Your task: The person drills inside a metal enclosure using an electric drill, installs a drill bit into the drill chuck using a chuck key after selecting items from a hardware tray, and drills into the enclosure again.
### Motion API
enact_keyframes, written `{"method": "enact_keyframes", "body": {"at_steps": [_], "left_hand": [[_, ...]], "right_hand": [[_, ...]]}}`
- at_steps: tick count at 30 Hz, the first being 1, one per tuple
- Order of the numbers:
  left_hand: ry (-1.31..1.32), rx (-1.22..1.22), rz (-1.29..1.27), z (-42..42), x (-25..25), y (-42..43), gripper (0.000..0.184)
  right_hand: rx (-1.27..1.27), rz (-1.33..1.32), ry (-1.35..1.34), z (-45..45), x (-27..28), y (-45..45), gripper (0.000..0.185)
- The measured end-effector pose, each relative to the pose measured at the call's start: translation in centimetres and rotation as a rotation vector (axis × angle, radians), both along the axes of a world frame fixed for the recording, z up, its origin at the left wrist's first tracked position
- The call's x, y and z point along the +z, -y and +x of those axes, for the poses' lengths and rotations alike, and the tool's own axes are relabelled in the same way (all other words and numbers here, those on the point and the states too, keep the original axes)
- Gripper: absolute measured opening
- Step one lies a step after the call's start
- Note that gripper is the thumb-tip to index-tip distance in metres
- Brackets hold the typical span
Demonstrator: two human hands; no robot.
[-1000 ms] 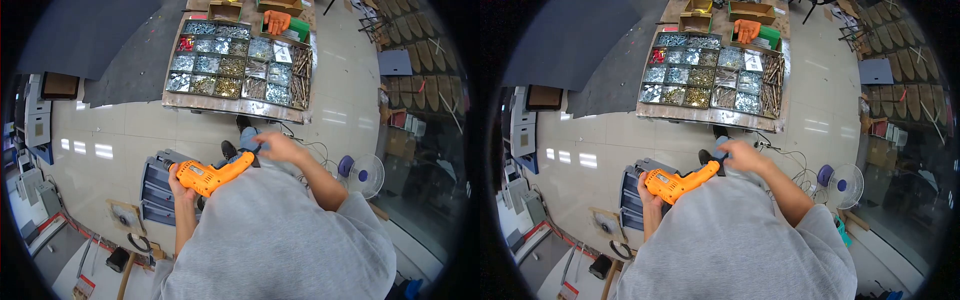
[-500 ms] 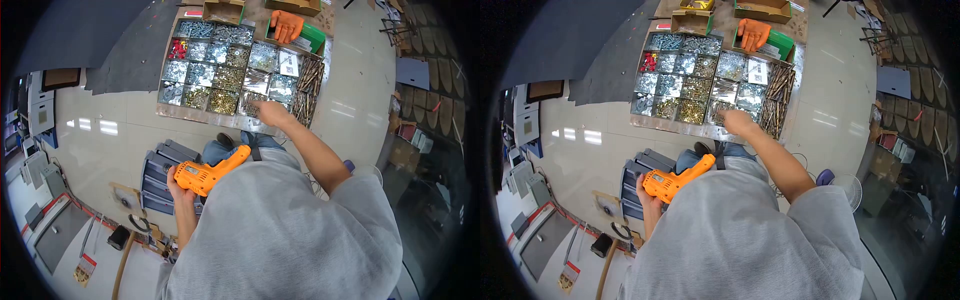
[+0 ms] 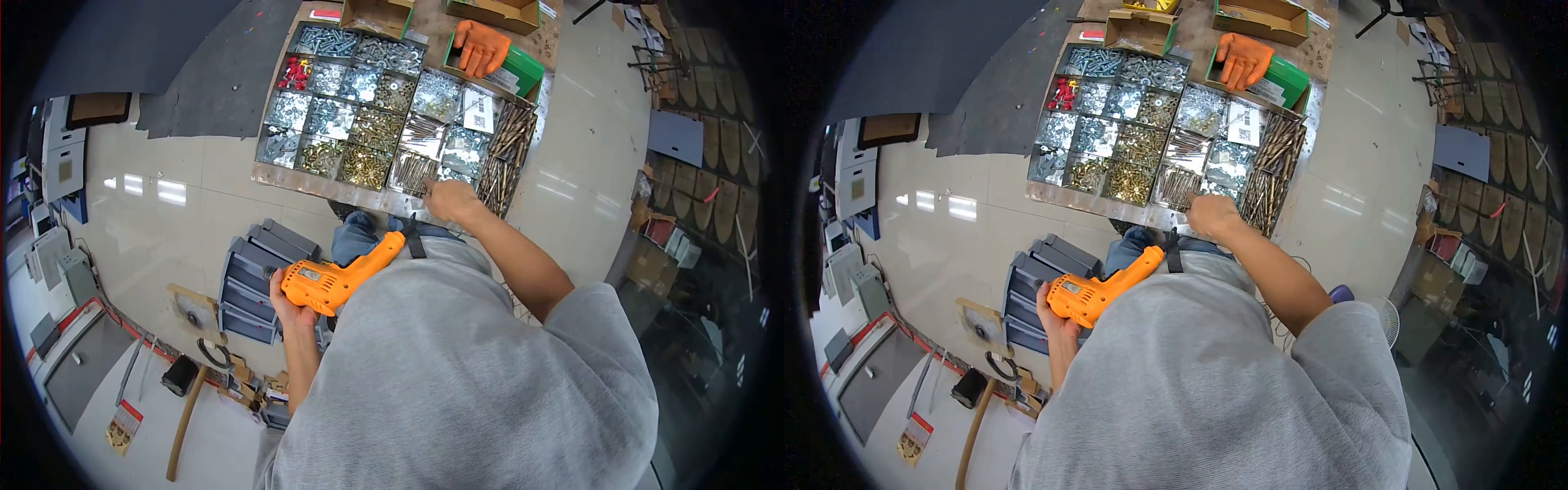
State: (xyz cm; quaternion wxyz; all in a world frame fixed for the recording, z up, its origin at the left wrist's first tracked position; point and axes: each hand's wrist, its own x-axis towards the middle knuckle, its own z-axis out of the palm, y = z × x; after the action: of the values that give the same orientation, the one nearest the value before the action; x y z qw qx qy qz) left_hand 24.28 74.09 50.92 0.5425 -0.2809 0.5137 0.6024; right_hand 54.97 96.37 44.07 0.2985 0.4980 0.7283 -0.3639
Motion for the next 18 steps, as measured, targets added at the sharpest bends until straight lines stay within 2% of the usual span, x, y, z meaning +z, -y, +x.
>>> {"method": "enact_keyframes", "body": {"at_steps": [5,11,18], "left_hand": [[-0.066,0.064,-0.016,-0.1,0.2,1.0,0.031],[-0.108,0.079,0.004,0.2,0.2,2.6,0.034],[-0.072,0.113,0.011,0.5,-0.1,3.8,0.035]], "right_hand": [[-0.154,0.102,-0.131,-2.1,0.5,-1.1,0.057],[-0.031,0.145,-0.06,-2.8,-1.4,-1.8,0.056],[-0.017,0.168,-0.07,-2.1,-0.2,-1.7,0.044]]}}
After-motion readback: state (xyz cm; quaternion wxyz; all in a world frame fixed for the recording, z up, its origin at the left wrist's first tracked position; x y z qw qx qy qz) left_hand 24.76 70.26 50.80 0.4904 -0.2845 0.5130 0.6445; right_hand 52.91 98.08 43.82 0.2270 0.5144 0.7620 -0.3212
